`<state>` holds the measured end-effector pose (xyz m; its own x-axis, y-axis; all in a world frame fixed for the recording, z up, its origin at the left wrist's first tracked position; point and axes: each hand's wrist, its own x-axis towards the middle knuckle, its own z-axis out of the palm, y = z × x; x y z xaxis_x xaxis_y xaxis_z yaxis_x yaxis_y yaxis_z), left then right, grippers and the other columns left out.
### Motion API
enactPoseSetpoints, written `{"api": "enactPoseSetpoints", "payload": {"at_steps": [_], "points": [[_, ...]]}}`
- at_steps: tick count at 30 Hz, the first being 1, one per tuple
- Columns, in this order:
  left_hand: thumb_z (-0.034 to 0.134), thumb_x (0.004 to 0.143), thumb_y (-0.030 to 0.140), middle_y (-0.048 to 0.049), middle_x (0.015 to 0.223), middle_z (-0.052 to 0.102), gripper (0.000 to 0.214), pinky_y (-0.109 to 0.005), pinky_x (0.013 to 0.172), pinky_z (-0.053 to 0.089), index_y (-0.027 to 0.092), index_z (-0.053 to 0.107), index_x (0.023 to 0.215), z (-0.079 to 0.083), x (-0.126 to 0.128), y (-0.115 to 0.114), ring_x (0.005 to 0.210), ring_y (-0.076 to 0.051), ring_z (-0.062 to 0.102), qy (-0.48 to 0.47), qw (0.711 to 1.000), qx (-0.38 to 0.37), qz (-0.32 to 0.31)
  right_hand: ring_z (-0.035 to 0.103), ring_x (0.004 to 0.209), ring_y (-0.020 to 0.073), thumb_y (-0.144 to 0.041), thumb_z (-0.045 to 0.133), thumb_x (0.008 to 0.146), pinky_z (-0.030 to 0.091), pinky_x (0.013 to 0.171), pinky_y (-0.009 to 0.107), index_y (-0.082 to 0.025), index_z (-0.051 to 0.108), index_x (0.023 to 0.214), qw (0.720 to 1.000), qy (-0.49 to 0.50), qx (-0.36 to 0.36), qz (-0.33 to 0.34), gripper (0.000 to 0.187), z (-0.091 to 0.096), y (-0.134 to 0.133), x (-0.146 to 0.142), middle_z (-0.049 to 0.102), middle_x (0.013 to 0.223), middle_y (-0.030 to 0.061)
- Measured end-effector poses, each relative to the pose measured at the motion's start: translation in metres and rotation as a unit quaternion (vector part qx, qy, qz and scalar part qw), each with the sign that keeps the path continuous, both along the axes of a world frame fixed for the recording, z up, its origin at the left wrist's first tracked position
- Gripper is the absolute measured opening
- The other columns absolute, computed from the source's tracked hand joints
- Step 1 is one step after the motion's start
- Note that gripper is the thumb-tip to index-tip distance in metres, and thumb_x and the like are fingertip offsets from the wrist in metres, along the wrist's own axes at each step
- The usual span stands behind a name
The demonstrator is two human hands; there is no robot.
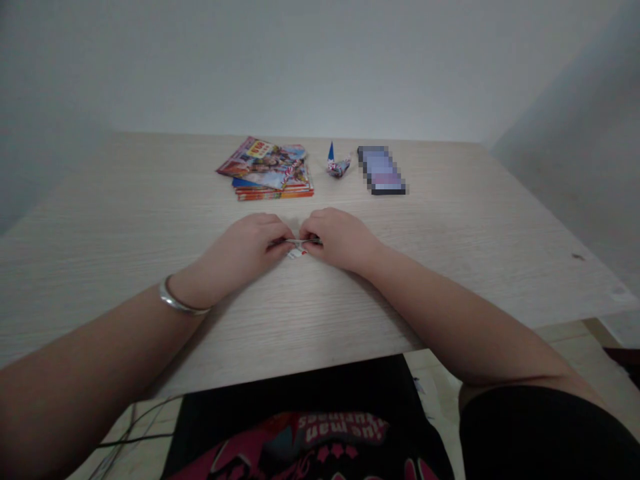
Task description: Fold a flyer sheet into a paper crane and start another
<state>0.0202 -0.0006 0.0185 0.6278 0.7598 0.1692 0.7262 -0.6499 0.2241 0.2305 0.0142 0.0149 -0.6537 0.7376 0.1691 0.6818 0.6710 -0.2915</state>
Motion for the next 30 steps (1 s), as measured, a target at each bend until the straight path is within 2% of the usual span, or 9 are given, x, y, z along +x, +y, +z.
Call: {"api": "enactPoseSetpoints", "payload": {"at_steps": [6, 14, 22, 30], "points": [[0.059, 0.1, 0.019, -0.0111, 0.089, 0.07, 0.019, -0.039, 0.086, 0.053, 0.01, 0.074, 0.094, 0.007, 0.001, -0.003, 0.089, -0.027, 0.066, 0.059, 0.998, 0.009, 0.021, 0.063, 0.087, 0.0205, -0.023, 0.067, 0.089, 0.045, 0.081, 0.032, -0.017, 0.077, 0.095, 0.998, -0.044, -0.023, -0.046, 0.013, 0.005, 0.0, 0.004, 0.073, 0.092, 0.0077], [0.057, 0.1, 0.019, -0.0125, 0.095, 0.071, 0.018, -0.04, 0.09, 0.054, 0.01, 0.073, 0.099, 0.002, 0.0, -0.001, 0.094, -0.028, 0.066, 0.064, 0.998, 0.02, 0.015, 0.064, 0.095, 0.0225, -0.027, 0.064, 0.09, 0.044, 0.077, 0.033, -0.019, 0.077, 0.095, 0.993, -0.096, -0.018, -0.069, 0.016, 0.011, -0.003, -0.001, 0.074, 0.098, 0.0086], [0.056, 0.099, 0.017, -0.0107, 0.094, 0.069, 0.014, -0.039, 0.09, 0.053, 0.012, 0.07, 0.098, 0.002, -0.001, -0.002, 0.095, -0.027, 0.065, 0.066, 0.998, 0.011, 0.02, 0.06, 0.077, 0.0198, -0.024, 0.069, 0.081, 0.039, 0.067, 0.033, -0.02, 0.077, 0.086, 0.987, -0.114, -0.053, -0.102, 0.01, 0.016, 0.001, 0.009, 0.074, 0.087, 0.0062], [0.055, 0.097, 0.018, -0.0103, 0.091, 0.067, 0.014, -0.038, 0.086, 0.052, 0.014, 0.068, 0.093, 0.0, -0.003, -0.003, 0.09, -0.026, 0.064, 0.029, 0.999, 0.023, 0.022, 0.059, 0.073, 0.019, -0.02, 0.068, 0.079, 0.04, 0.065, 0.032, -0.019, 0.075, 0.087, 0.987, -0.1, -0.075, -0.097, 0.011, 0.016, 0.011, 0.033, 0.073, 0.086, 0.0065]]}}
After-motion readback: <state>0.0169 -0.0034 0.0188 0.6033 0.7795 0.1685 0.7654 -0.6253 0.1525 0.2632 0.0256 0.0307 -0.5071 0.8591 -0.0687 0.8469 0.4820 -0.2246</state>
